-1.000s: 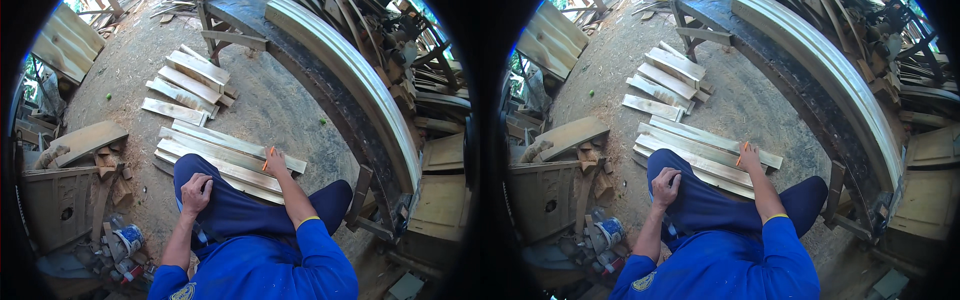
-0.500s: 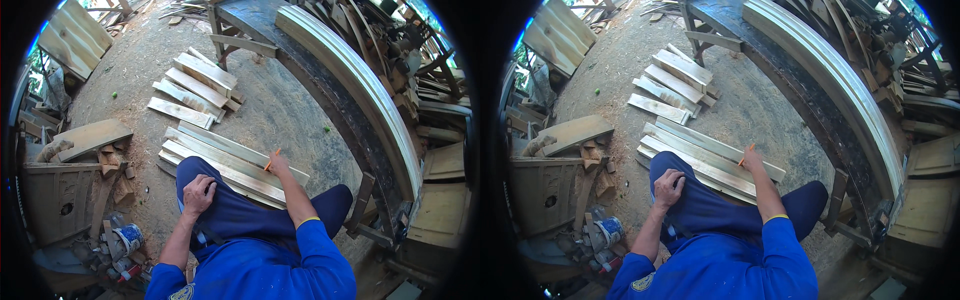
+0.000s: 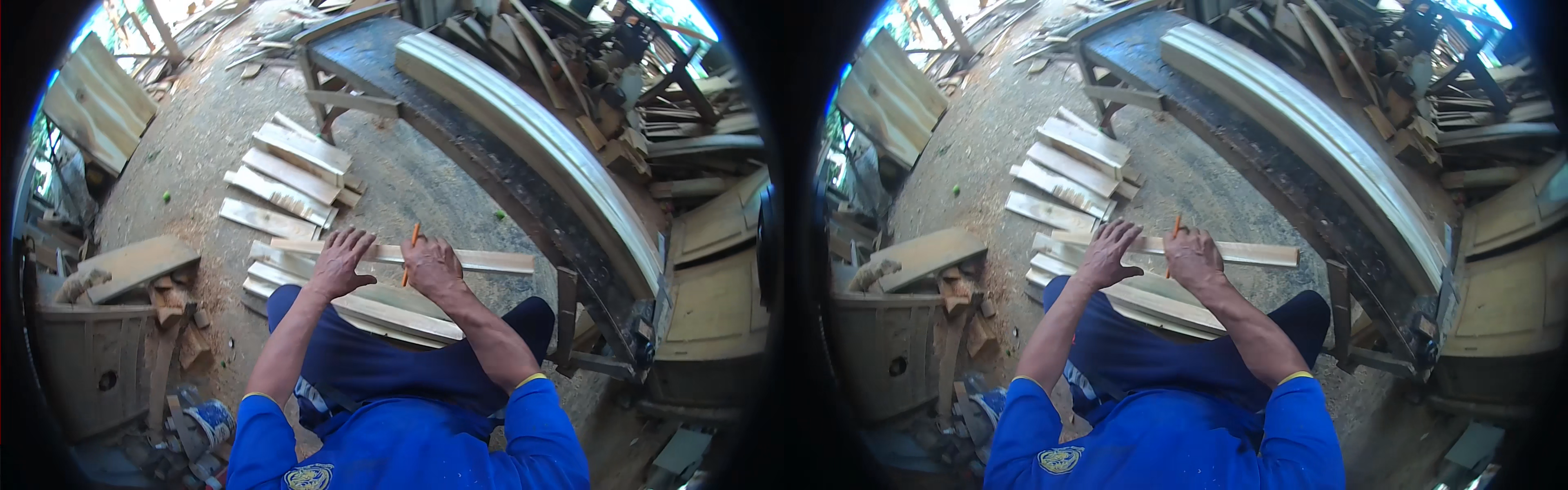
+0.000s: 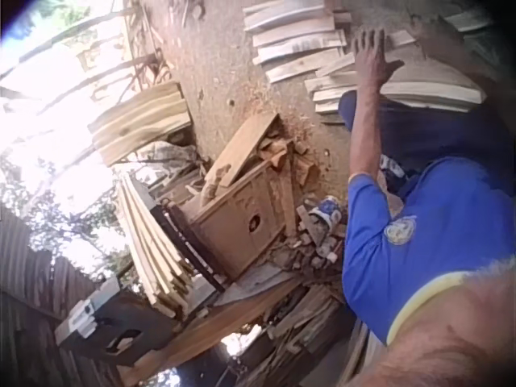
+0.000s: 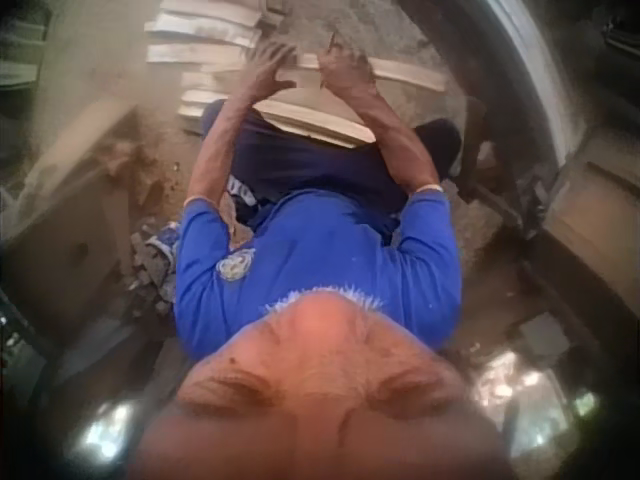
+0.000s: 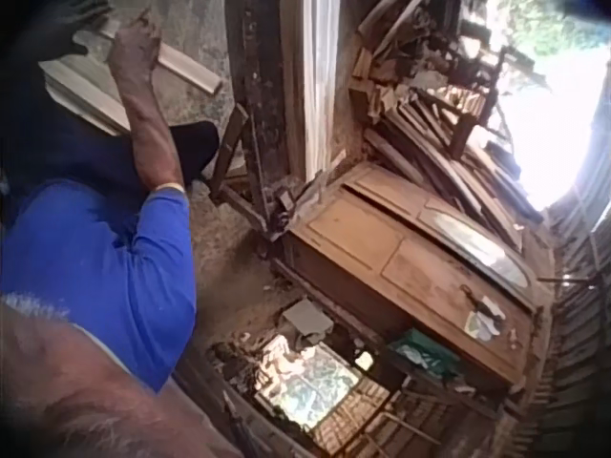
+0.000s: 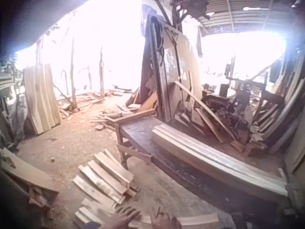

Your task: The person measures and marks multiple wood planks using a tape measure, a square, and a pencil while sitting in a woodworking area.

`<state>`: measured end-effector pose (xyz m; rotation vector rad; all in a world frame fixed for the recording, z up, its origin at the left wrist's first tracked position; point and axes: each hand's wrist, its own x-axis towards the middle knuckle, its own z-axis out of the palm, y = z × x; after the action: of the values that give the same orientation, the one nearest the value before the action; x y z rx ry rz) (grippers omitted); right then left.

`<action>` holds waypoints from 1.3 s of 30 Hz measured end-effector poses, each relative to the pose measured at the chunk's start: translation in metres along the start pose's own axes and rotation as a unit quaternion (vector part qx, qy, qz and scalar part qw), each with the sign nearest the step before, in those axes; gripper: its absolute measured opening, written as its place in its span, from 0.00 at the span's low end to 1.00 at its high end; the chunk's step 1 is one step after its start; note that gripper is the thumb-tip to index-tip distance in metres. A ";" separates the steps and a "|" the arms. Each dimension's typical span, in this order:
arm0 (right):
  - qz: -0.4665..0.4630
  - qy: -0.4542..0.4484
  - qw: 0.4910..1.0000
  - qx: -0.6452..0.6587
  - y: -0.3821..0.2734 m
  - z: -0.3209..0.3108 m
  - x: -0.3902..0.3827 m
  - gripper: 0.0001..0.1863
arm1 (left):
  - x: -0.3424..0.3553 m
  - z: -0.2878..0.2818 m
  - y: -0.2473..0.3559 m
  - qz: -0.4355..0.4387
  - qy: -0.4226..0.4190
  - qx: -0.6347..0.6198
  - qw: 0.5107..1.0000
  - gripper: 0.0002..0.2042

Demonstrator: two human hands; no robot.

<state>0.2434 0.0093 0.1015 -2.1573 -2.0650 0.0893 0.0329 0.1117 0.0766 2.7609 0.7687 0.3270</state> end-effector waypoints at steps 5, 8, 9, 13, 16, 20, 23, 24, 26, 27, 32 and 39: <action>-0.191 0.118 0.968 -0.113 -0.006 -0.150 -0.009 0.09 | 0.047 -0.019 0.024 0.038 0.030 -0.172 0.984 0.25; -0.359 0.333 0.872 0.001 -0.014 -0.213 -0.032 0.15 | 0.053 -0.051 0.043 0.058 0.115 -0.245 0.961 0.22; -0.352 0.392 0.841 0.121 -0.011 -0.218 -0.045 0.19 | 0.055 -0.074 0.066 0.026 0.108 -0.298 0.948 0.21; -0.204 0.408 0.828 0.327 0.000 -0.182 -0.080 0.24 | 0.060 -0.095 0.092 -0.032 0.203 -0.462 0.863 0.20; -0.114 0.436 0.801 0.394 -0.024 -0.162 -0.080 0.28 | 0.064 -0.096 0.106 -0.028 0.259 -0.685 0.680 0.18; -0.113 0.398 0.822 0.391 -0.048 -0.146 -0.081 0.11 | 0.053 -0.094 0.128 -0.088 0.283 -0.752 0.589 0.19; -0.102 0.379 0.840 0.374 -0.046 -0.130 -0.075 0.11 | 0.038 -0.083 0.143 -0.119 0.255 -0.793 0.540 0.26; -0.118 0.393 0.843 0.349 -0.042 -0.125 -0.072 0.15 | 0.032 -0.082 0.153 -0.167 0.243 -0.798 0.526 0.30; -0.115 0.393 0.849 0.333 -0.041 -0.115 -0.070 0.15 | 0.025 -0.067 0.157 -0.177 0.219 -0.814 0.508 0.31; -0.118 0.391 0.855 0.321 -0.040 -0.108 -0.071 0.16 | 0.020 -0.057 0.159 -0.188 0.202 -0.827 0.489 0.32; -0.130 0.386 0.862 0.302 -0.029 -0.090 -0.087 0.14 | 0.011 -0.040 0.165 -0.183 0.166 -0.865 0.438 0.27; -0.072 0.317 0.891 0.318 -0.011 -0.099 -0.133 0.12 | 0.022 -0.036 0.165 -0.187 0.187 -0.835 0.483 0.33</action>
<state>0.2404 -0.1296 0.1920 -1.3839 -1.5152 0.0284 0.1194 -0.0062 0.1638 0.5978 0.4989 0.9097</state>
